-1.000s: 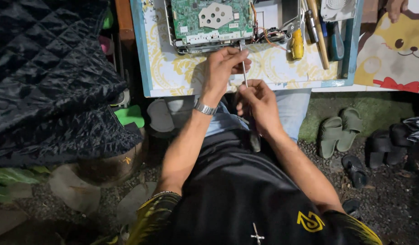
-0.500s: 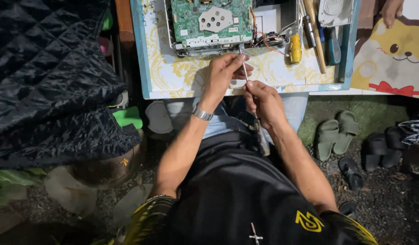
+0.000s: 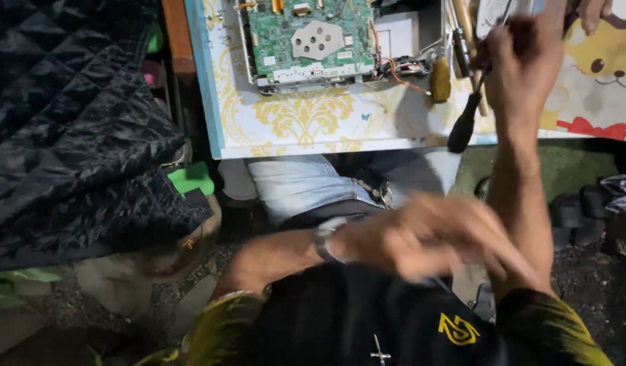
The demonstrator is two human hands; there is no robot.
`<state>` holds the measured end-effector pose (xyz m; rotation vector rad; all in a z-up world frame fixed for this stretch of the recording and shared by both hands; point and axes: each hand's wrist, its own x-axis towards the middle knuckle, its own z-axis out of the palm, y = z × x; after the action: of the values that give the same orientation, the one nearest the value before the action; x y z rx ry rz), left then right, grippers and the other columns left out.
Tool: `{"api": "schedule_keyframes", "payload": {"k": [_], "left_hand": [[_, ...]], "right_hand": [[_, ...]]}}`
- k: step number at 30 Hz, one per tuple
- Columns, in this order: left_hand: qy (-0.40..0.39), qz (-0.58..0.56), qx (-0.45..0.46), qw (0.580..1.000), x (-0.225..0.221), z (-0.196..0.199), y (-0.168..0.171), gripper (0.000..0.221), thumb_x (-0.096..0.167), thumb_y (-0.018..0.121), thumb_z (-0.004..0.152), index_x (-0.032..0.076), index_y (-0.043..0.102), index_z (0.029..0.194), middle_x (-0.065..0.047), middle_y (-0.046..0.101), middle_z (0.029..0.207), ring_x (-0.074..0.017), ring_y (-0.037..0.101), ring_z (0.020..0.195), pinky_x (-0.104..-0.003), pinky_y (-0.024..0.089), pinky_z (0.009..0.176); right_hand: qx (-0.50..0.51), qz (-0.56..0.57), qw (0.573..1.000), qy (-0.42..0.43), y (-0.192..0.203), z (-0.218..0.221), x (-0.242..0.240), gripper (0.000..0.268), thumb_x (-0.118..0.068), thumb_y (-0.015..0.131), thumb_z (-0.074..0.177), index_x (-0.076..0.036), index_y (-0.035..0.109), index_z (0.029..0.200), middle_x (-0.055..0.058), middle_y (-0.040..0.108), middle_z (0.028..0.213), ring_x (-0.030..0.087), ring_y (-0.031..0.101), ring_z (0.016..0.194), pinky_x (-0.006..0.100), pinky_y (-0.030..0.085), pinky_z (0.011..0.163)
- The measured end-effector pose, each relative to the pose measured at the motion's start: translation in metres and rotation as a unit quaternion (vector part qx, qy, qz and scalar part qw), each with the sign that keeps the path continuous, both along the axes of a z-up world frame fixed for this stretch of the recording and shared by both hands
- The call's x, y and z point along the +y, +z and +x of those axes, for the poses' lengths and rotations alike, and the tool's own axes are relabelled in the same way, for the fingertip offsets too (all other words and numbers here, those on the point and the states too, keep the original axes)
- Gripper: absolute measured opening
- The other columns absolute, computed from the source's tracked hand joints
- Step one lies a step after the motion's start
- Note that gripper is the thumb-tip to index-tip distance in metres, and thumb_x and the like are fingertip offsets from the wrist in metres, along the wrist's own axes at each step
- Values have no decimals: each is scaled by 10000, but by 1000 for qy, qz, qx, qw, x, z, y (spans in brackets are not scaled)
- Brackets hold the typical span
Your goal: Connecting and routing internal wiring and components on a circuit board inside an electronic device casing during a repair process.
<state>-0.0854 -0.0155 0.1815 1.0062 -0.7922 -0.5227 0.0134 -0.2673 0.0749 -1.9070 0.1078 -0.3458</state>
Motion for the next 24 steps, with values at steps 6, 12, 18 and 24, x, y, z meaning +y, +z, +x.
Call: {"api": "schedule_keyframes", "payload": {"k": [6, 12, 18, 24], "left_hand": [[-172, -129, 12, 977, 0, 11, 26, 207, 232, 586, 1165, 173, 627, 1360, -14, 677, 1371, -200, 723, 1304, -333, 629, 1193], [-210, -174, -3, 962, 1, 34, 32, 228, 289, 522, 1143, 129, 607, 1282, -38, 636, 1317, -237, 679, 1253, -368, 577, 1173], [-281, -231, 11, 931, -1, 45, 27, 302, 347, 458, 1121, 86, 587, 1204, -62, 594, 1263, -274, 635, 1201, -403, 526, 1153], [-347, -275, 5, 897, 0, 66, 25, 401, 406, 395, 1099, 44, 566, 1126, -86, 552, 1208, -310, 590, 1149, -438, 474, 1133]], "right_hand": [[-104, -294, 950, -8, -40, 75, -26, 90, 95, 623, 1072, 14, 627, 1110, 123, 724, 842, 194, 706, 665, 357, 574, 551], [-84, -330, 940, -36, -69, 90, -23, 129, -10, 763, 1043, 18, 638, 1059, 140, 764, 808, 242, 696, 670, 414, 504, 553], [-119, -378, 918, -22, -58, 85, -14, 170, 40, 800, 1019, 29, 636, 1061, 156, 721, 888, 277, 690, 732, 410, 501, 580], [-110, -287, 951, 45, 27, 58, 69, 45, 25, 649, 1137, 52, 681, 1120, 192, 673, 1029, 312, 583, 909, 418, 460, 759]]}}
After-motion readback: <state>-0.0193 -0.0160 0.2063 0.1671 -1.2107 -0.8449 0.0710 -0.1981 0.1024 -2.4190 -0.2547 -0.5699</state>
